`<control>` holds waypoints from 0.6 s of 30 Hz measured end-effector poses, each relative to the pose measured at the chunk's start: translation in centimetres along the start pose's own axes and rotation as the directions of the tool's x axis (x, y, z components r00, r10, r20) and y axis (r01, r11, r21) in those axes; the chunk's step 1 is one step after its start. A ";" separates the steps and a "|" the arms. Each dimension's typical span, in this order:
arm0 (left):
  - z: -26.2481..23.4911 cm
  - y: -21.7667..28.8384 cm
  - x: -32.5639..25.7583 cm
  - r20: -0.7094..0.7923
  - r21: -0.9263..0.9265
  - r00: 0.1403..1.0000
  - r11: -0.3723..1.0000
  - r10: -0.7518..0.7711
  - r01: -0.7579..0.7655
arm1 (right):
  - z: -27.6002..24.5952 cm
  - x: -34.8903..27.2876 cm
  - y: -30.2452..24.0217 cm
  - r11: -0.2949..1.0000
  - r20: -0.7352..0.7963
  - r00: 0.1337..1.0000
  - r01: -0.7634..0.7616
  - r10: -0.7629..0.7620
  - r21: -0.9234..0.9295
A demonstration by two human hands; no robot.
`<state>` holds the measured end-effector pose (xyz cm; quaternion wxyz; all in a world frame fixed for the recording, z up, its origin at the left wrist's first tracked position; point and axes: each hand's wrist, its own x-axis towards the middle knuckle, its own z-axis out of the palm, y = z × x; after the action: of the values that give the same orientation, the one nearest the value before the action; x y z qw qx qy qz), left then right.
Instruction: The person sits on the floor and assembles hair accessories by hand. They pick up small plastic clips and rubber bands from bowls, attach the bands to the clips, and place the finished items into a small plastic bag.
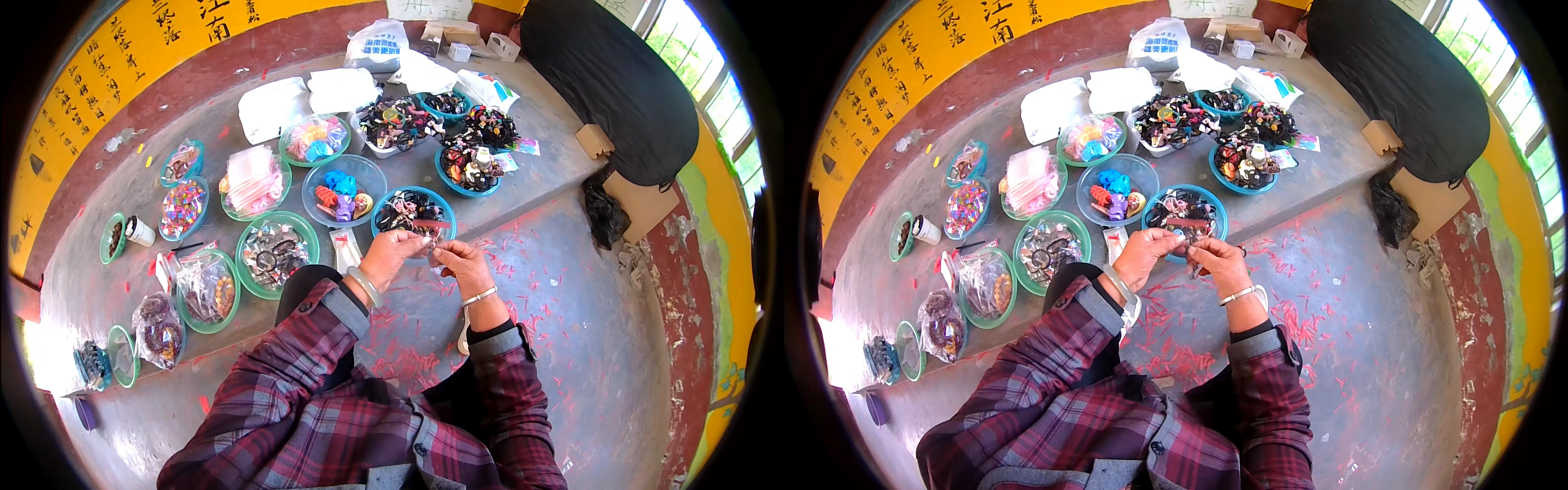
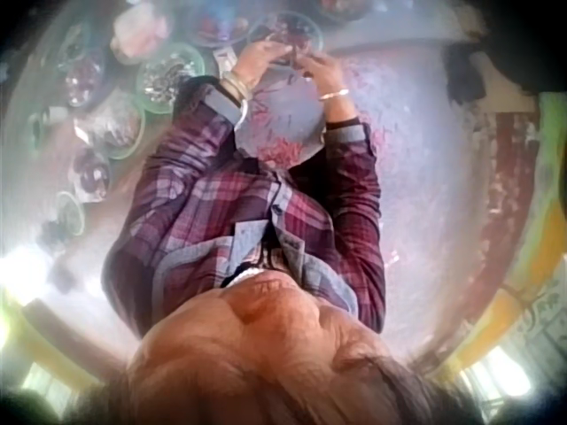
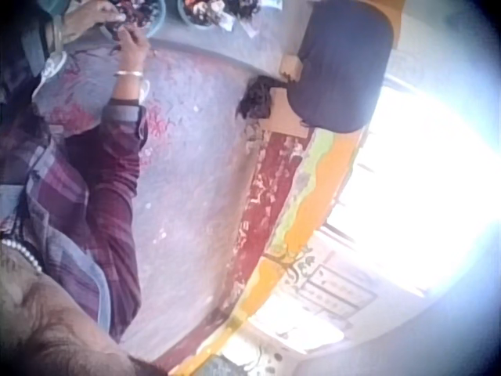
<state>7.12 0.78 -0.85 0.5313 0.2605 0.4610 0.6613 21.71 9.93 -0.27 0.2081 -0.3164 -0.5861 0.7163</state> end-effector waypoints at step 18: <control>-0.3 0.2 -0.6 0.035 0.054 0.997 0.996 -0.070 0.068 | 0.5 0.4 0.6 0.989 -0.073 0.995 -0.063 0.073 0.137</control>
<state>6.93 0.11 -0.73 0.5552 0.2703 0.4773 0.6252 21.11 9.70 -0.92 0.2271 -0.3492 -0.5169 0.7479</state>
